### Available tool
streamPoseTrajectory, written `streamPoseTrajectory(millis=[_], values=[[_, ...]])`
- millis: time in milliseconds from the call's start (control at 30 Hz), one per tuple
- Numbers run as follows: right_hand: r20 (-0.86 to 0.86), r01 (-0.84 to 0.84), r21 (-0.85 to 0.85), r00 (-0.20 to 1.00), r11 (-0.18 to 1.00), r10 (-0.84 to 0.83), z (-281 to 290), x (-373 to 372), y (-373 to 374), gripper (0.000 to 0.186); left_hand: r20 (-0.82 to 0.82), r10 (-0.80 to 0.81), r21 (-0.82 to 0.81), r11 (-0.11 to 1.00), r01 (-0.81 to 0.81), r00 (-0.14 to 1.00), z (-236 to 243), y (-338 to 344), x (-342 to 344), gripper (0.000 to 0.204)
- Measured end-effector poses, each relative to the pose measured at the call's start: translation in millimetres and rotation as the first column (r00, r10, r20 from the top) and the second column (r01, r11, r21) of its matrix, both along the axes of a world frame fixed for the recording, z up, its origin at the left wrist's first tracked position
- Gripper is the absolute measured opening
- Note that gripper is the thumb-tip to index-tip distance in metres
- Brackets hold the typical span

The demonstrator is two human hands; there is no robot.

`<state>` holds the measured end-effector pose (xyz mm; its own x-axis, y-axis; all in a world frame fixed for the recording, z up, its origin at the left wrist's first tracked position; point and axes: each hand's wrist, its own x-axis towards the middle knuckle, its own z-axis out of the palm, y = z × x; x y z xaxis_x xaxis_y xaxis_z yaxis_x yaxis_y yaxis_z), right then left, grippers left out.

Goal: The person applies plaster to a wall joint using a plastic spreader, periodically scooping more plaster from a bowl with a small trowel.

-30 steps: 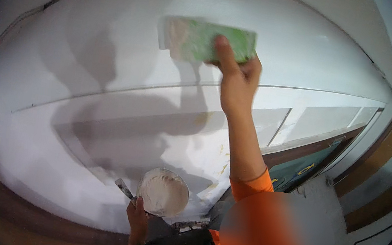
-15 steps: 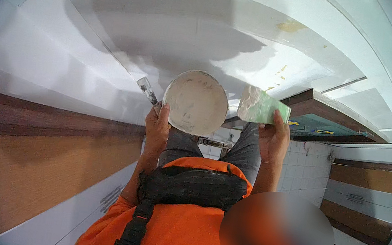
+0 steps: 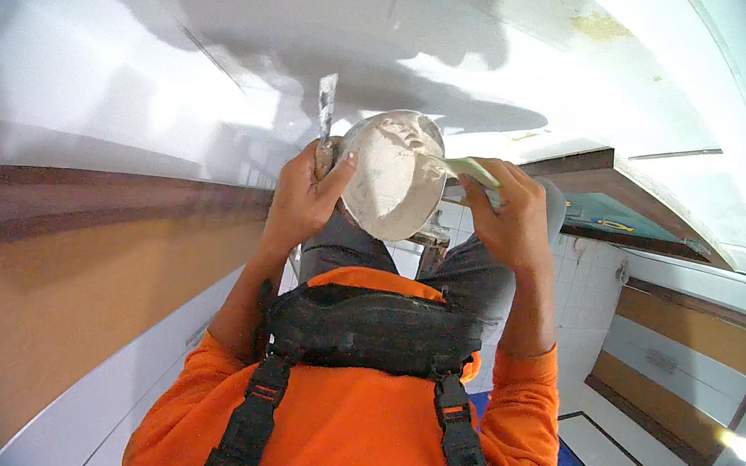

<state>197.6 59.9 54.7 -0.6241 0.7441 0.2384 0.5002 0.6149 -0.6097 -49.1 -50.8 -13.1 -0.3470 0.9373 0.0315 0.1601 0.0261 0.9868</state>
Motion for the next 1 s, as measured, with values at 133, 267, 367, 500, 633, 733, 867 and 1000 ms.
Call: streamPoseTrajectory(millis=[133,267,367,500,633,733,867,1000], values=[[0.197,-0.242,0.083,0.955,0.967,0.222,-6.1,-21.9,4.6,0.020,-0.048,-0.018,-0.055,0.998,0.015,0.999,1.1,-0.2,-5.0,0.031],[0.407,-0.347,0.004,0.857,0.938,0.316,-13.4,-42.3,6.7,0.017,-0.064,-0.064,-0.103,0.993,0.058,0.996,1.5,0.2,-8.0,0.032],[0.504,-0.407,-0.066,0.774,0.911,0.383,-25.2,-51.5,11.3,0.015,-0.146,-0.083,-0.152,0.987,0.060,0.986,12.2,-0.3,-8.4,0.033],[0.563,-0.484,-0.176,0.665,0.857,0.490,-38.0,-61.1,8.6,0.015,-0.196,-0.062,-0.153,0.988,0.032,0.979,-1.1,-0.8,-7.6,0.036],[0.526,-0.552,-0.116,0.671,0.826,0.523,-49.7,-65.9,17.9,0.017,-0.236,-0.051,-0.182,0.983,0.008,0.970,-4.8,5.2,-8.3,0.038],[0.506,-0.538,-0.161,0.675,0.828,0.537,-39.5,-64.5,27.9,0.019,-0.279,-0.027,-0.169,0.985,-0.022,0.960,-5.8,-0.3,-6.7,0.038],[0.457,-0.565,-0.168,0.682,0.808,0.571,-43.8,-63.3,26.7,0.020,-0.252,0.036,-0.121,0.990,-0.068,0.967,-6.3,0.8,-1.5,0.039],[0.411,-0.567,-0.149,0.710,0.810,0.572,-48.8,-56.9,21.9,0.020,-0.220,0.061,-0.113,0.990,-0.088,0.973,-14.3,1.1,2.0,0.040]])
